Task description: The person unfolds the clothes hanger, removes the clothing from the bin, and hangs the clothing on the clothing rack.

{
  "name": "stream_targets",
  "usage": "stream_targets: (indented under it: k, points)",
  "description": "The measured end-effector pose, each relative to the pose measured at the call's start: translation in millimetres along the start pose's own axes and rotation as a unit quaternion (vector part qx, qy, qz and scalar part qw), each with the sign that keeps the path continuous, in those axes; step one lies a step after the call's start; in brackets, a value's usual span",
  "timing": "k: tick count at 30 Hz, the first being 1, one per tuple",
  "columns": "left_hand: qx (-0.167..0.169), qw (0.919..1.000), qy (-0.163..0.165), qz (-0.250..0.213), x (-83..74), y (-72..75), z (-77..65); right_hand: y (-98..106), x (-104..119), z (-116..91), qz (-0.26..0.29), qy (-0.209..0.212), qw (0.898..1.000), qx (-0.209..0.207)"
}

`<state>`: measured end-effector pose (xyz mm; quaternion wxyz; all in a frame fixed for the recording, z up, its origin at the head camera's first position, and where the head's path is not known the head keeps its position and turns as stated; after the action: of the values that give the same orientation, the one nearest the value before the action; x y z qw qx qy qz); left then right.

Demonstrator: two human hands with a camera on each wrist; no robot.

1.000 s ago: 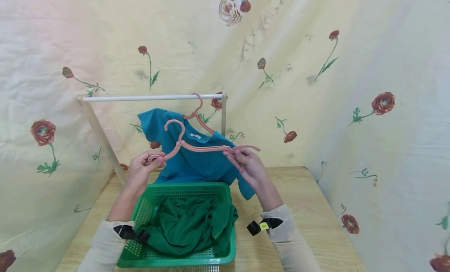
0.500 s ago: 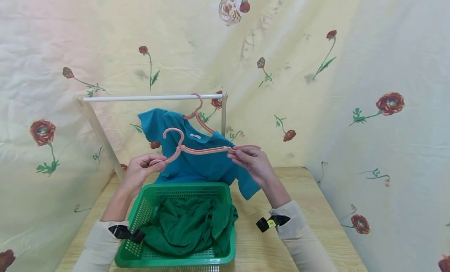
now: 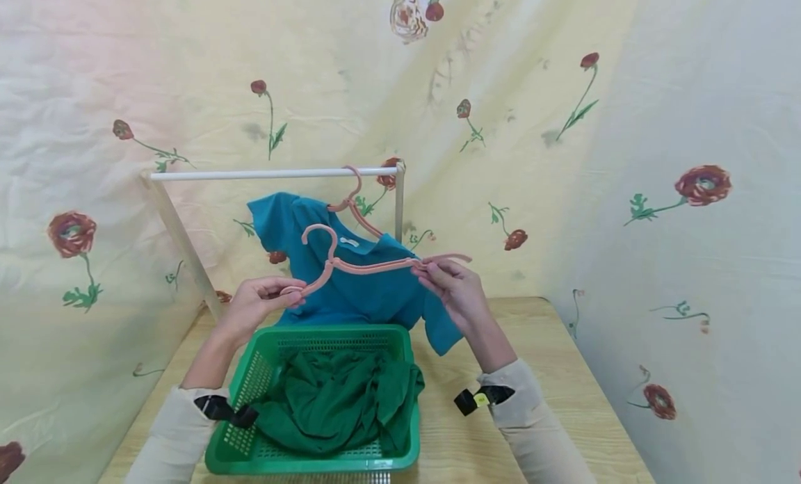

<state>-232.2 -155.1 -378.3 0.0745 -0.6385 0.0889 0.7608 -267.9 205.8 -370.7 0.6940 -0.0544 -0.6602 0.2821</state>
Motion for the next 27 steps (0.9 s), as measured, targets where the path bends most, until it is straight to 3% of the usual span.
stream_targets:
  k: [8,12,20,27]
  points:
    - [0.011,0.9989,0.019,0.04,-3.1,3.4,1.1,2.9,0.6,-1.3,0.037,-0.012,0.999,-0.016]
    - [0.008,0.9986,0.011,0.051,-6.5,3.9,0.1,2.4,-1.0,-1.8,0.047,-0.015,0.999,-0.017]
    - [-0.011,0.9995,-0.013,0.026,-7.4,5.9,1.2,-0.9,-2.6,-1.9,0.058,-0.02,0.998,-0.029]
    - [-0.041,0.9988,-0.005,0.028,-8.8,7.3,0.8,-1.9,-4.5,-2.6,0.086,-0.025,0.995,-0.042]
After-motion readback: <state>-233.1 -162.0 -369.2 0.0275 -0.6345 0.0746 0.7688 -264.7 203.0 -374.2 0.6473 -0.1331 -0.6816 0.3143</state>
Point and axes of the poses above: each hand's wrist, its own z-axis towards the middle knuckle, its own y-axis out of the back of the hand, x = y × z, the point moved 3 cm from there along z, towards the middle knuckle, and after that the axes turned 7 degrees about -z, right-handed, at the moved point
